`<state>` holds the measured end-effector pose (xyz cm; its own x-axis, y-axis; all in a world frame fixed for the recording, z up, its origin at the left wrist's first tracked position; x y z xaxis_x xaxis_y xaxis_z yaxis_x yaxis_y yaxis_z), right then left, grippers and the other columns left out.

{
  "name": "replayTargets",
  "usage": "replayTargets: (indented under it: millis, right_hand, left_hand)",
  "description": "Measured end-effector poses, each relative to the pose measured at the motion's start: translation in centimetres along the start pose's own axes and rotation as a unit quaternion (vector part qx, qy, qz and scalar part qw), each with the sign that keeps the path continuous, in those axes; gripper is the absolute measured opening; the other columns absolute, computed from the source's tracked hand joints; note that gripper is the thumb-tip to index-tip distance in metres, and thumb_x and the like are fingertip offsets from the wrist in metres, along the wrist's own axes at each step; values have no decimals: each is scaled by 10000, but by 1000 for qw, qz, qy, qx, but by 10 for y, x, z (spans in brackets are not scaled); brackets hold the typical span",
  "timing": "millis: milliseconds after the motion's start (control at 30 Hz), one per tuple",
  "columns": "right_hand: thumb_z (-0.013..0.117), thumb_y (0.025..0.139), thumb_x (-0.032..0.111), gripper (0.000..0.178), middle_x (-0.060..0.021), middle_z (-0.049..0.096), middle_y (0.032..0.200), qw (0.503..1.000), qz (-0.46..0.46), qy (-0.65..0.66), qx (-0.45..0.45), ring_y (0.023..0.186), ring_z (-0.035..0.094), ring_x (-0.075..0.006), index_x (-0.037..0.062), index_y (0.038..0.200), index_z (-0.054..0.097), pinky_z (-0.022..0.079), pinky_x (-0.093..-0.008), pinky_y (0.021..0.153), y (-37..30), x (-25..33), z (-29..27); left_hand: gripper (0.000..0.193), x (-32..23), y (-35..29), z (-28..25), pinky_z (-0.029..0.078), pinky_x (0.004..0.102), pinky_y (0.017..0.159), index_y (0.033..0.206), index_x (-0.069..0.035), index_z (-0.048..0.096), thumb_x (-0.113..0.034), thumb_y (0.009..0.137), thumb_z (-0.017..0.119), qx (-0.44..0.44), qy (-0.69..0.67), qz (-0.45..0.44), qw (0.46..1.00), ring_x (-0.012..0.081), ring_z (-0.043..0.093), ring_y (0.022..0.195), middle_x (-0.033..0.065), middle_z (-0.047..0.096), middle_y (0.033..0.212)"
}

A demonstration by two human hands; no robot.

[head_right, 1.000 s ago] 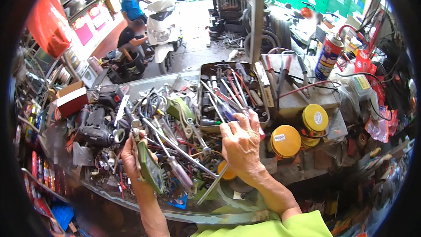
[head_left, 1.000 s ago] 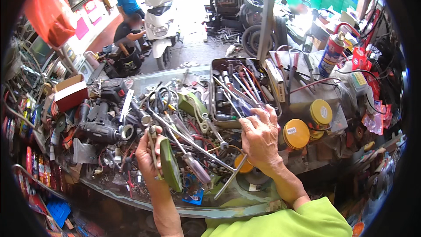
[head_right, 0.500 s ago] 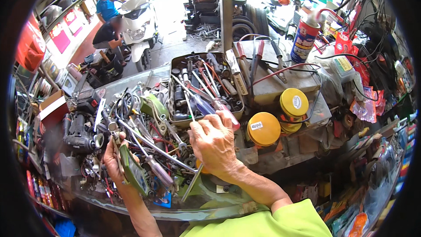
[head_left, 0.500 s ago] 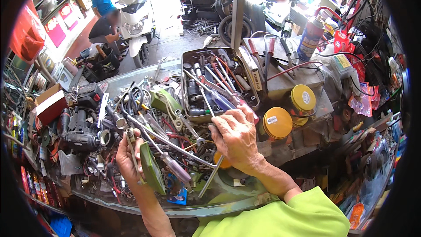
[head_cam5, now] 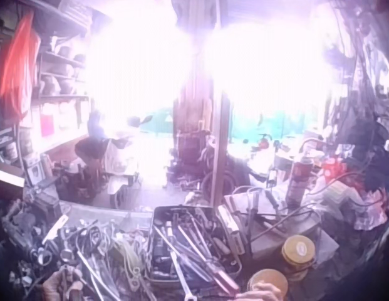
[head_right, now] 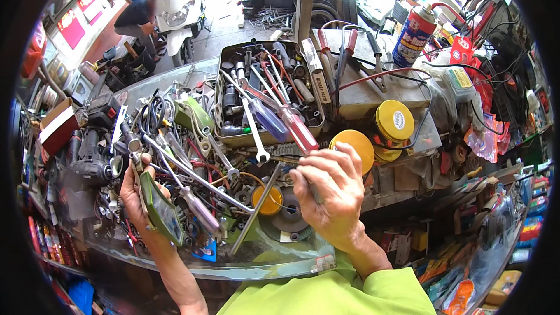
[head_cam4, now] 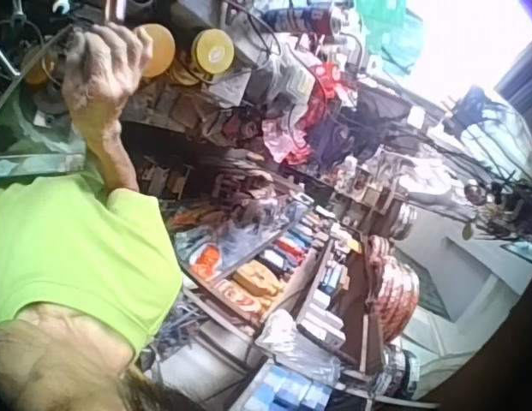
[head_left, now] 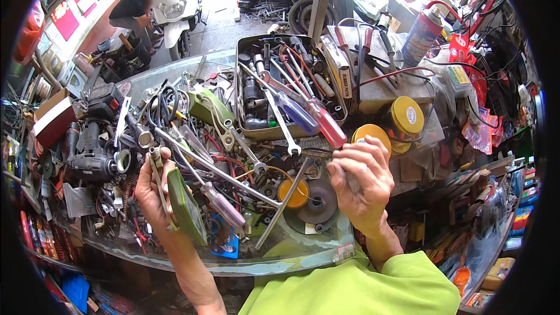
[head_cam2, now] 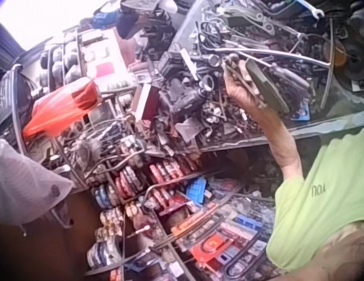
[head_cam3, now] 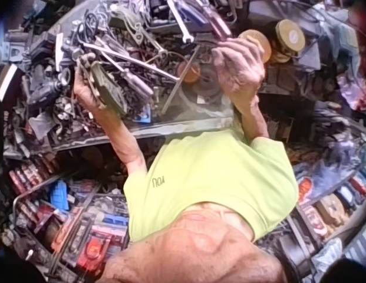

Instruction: The person holds a green plastic housing and uses a wrench to tighten a bolt on a metal rod attached to it. The person repeatedly adjusts the rod and housing, then uses the wrench to tighten the bolt again.

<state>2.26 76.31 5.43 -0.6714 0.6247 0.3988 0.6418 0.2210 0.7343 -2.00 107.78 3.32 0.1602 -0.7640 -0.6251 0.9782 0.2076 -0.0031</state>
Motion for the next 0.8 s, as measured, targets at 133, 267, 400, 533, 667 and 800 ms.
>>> replayTargets:
  millis: [133, 267, 400, 533, 667, 800]
  right_hand:
    - [759, 711, 37, 134, -52, 676, 849, 999, -2, 7, 35, 869, 637, -246, 37, 824, 686, 428, -450, 931, -13, 4, -6]
    - [766, 707, 46, 139, -47, 668, 837, 997, -27, 50, 56, 854, 634, -240, 36, 819, 685, 441, -452, 914, -2, 17, 2]
    - [763, 695, 43, 152, -70, 667, 817, 984, -92, 109, 107, 816, 634, -266, 26, 809, 664, 473, -446, 844, 24, 43, 19]
    - [739, 748, 114, 137, -58, 638, 774, 959, -135, 92, 230, 777, 614, -246, 48, 814, 639, 489, -383, 718, 26, 62, 46]
    - [683, 801, 168, 172, -67, 581, 716, 936, -130, 9, 328, 718, 591, -239, 41, 890, 608, 475, -352, 602, 8, 62, 74]
    - [656, 823, 169, 149, -62, 563, 732, 934, -74, 16, 350, 708, 605, -250, 71, 907, 581, 464, -383, 566, 0, 61, 79]
  left_hand:
    - [291, 3, -4, -1, 299, 173, 338, 1107, 33, 559, -191, 1033, 388, -20, 64, 53, 996, -9, 320, 379, -50, 432, 623]
    - [309, -3, -7, 2, 266, 176, 341, 1102, 50, 548, -201, 1039, 379, 14, 22, 47, 999, -13, 309, 384, -58, 415, 632]
    - [276, -15, -10, 7, 216, 180, 364, 1134, 38, 490, -192, 1041, 370, -132, 16, 123, 983, -23, 245, 392, -68, 297, 620]
    - [273, -25, -19, -18, 216, 166, 400, 1158, 26, 484, -189, 1032, 375, -68, -79, 125, 987, -30, 202, 422, -81, 265, 653]
    - [315, -25, -35, -26, 233, 210, 362, 1037, 12, 515, -271, 1028, 378, -87, -150, 112, 978, 16, 218, 375, -65, 276, 586]
    - [383, -14, -36, -15, 440, 221, 374, 1104, 33, 538, -310, 1028, 384, -154, -177, 111, 966, 82, 395, 336, 11, 474, 594]
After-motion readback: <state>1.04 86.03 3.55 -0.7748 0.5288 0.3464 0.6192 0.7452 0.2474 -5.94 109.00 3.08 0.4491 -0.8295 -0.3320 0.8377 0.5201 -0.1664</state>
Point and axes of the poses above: each hand's wrist, its own y-axis towards the middle knuckle, its own z-axis out of the palm, x = y × z, the point moved 1 cm from there along y, towards the middle knuckle
